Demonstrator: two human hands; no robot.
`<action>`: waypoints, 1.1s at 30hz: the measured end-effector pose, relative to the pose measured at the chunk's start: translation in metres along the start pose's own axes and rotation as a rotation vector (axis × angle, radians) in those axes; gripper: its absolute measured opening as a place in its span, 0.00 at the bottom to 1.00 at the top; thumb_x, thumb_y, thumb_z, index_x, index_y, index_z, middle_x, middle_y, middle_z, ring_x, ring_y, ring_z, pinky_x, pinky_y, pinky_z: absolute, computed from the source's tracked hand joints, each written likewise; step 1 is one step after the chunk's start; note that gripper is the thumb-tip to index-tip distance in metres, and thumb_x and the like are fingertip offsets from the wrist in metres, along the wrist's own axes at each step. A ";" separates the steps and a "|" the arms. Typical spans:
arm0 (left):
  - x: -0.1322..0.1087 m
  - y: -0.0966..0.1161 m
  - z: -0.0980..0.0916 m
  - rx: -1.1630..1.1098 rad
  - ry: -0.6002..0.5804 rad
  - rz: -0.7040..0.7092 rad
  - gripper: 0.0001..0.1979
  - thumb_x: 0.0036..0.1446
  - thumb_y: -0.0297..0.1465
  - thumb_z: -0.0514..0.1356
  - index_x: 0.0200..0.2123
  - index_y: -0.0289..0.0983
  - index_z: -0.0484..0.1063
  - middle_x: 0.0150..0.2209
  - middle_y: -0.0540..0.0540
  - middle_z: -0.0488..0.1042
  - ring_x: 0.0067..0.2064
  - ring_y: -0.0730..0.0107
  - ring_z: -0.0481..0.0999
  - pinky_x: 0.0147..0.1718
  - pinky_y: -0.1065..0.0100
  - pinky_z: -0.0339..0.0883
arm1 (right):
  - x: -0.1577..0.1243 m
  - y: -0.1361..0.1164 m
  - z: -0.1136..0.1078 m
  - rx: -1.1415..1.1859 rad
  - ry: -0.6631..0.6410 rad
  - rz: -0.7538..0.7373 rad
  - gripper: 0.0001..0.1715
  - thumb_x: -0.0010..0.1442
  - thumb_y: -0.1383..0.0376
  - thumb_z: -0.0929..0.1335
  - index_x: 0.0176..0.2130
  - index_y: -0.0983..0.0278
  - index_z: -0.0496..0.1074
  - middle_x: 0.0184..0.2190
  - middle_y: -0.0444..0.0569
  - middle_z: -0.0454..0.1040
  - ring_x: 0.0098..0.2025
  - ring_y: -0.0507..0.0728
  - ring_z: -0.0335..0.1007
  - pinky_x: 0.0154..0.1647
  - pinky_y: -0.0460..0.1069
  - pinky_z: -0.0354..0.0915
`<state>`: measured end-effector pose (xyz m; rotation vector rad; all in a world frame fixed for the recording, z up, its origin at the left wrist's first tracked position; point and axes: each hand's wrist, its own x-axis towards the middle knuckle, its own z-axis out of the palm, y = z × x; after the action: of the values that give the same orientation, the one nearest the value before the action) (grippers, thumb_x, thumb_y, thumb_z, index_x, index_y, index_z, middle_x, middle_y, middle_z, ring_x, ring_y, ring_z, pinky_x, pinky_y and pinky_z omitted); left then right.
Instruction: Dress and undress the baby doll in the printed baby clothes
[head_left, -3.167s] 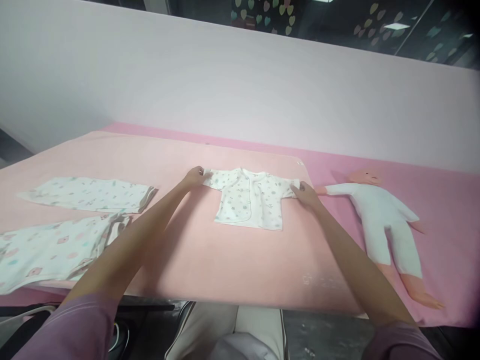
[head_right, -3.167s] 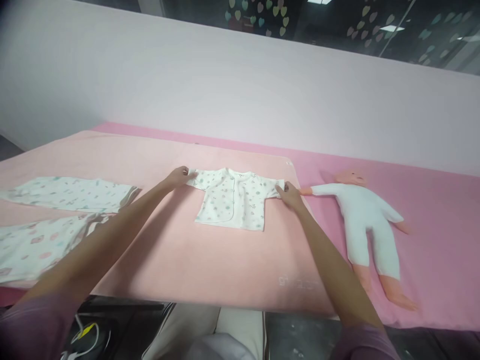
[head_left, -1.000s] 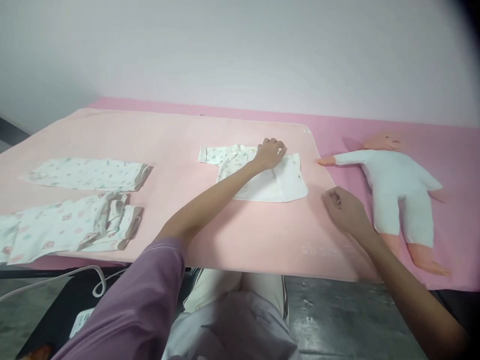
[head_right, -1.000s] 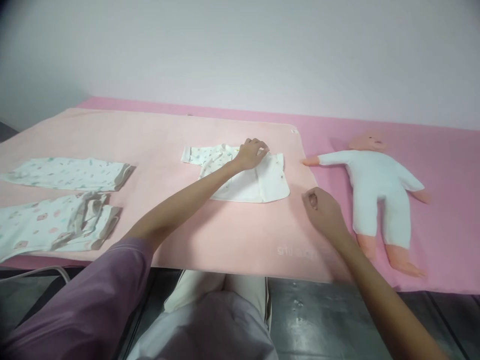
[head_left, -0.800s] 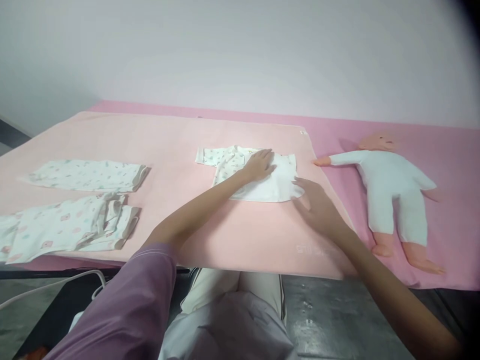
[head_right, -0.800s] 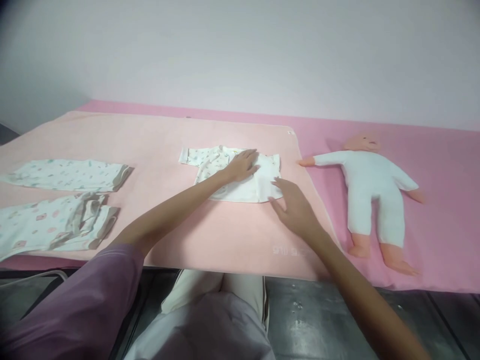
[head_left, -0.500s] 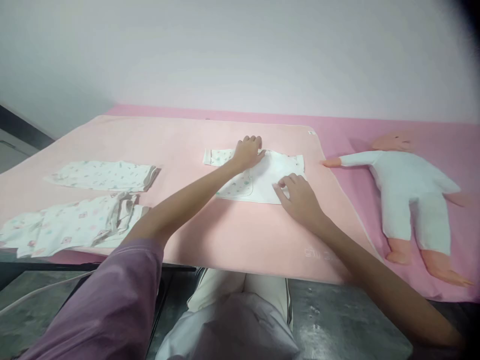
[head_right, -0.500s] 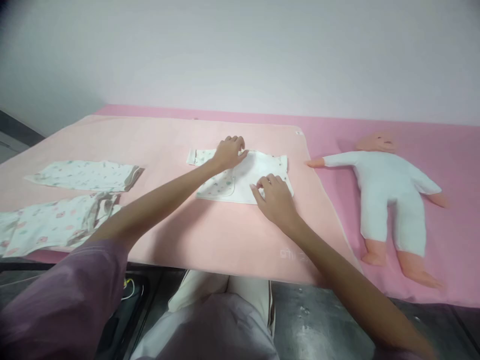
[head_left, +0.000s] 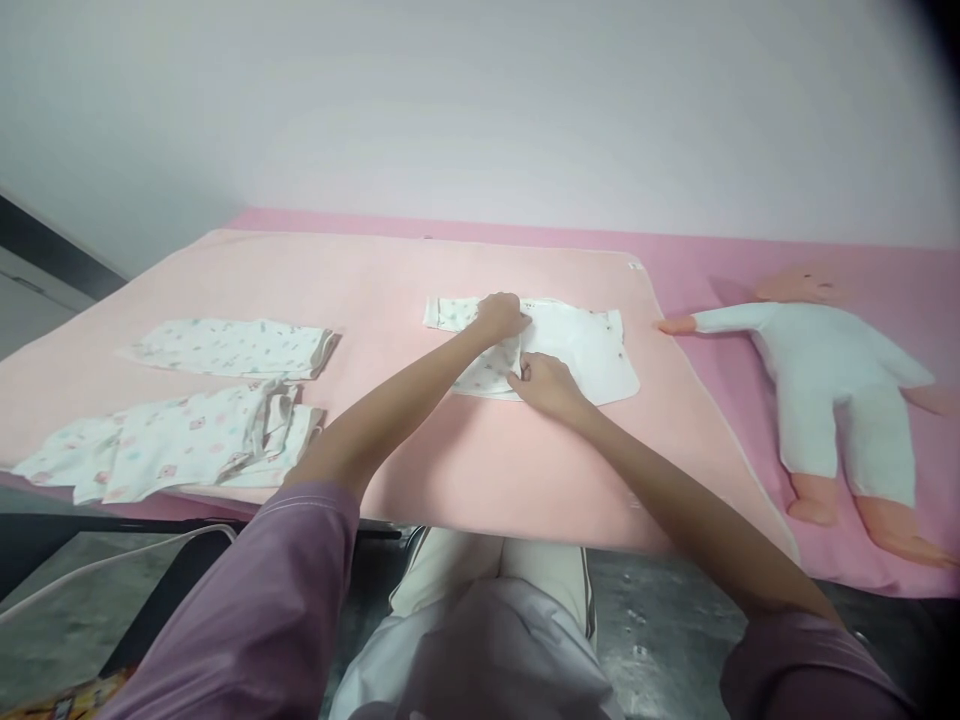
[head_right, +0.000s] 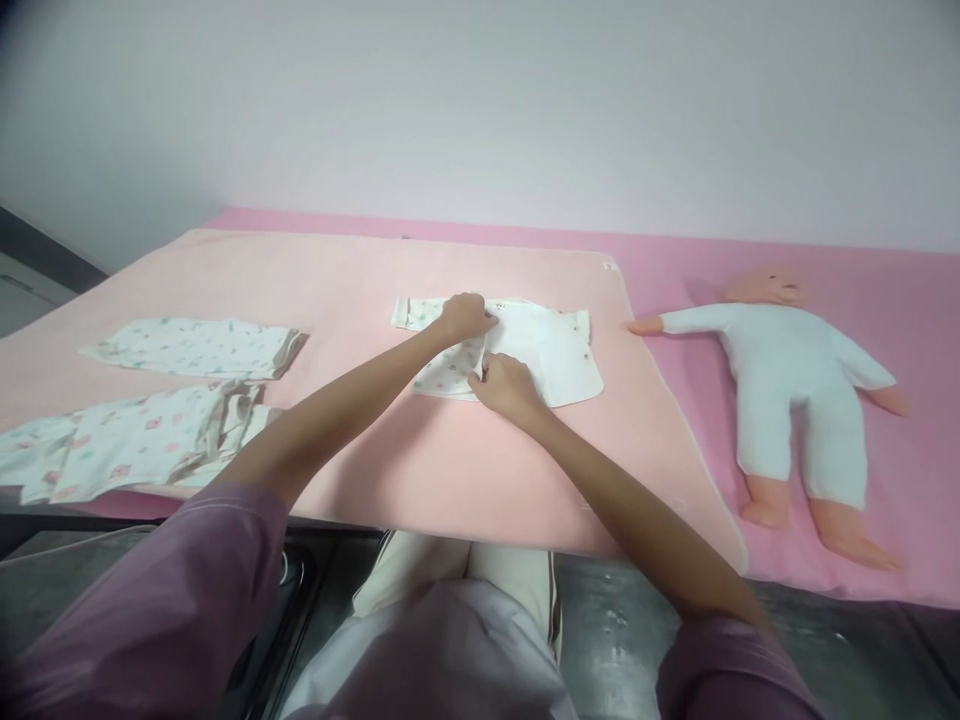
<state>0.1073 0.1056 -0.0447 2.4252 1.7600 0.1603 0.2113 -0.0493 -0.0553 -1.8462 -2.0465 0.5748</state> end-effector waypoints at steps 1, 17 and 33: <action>0.000 -0.001 0.000 -0.044 0.000 0.011 0.15 0.63 0.37 0.58 0.41 0.34 0.81 0.40 0.34 0.82 0.44 0.49 0.82 0.44 0.59 0.74 | -0.003 0.002 0.000 0.017 0.012 -0.008 0.21 0.69 0.56 0.68 0.29 0.59 0.59 0.29 0.46 0.73 0.31 0.57 0.67 0.32 0.51 0.54; 0.000 -0.006 -0.001 -0.049 -0.084 0.049 0.21 0.65 0.40 0.56 0.47 0.31 0.81 0.45 0.30 0.82 0.51 0.46 0.82 0.50 0.58 0.73 | -0.011 0.005 0.009 0.123 0.122 -0.117 0.22 0.68 0.59 0.69 0.26 0.59 0.57 0.29 0.44 0.70 0.34 0.57 0.65 0.38 0.52 0.56; -0.026 -0.136 -0.025 0.076 0.173 -0.009 0.23 0.71 0.39 0.52 0.62 0.34 0.70 0.62 0.31 0.73 0.65 0.44 0.69 0.64 0.50 0.61 | 0.049 -0.065 0.059 0.129 -0.134 -0.851 0.28 0.78 0.55 0.60 0.71 0.60 0.64 0.74 0.53 0.62 0.77 0.61 0.52 0.79 0.61 0.47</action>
<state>-0.0322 0.1236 -0.0443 2.5244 1.8797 0.3169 0.1209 -0.0106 -0.0755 -0.7386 -2.5246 0.5589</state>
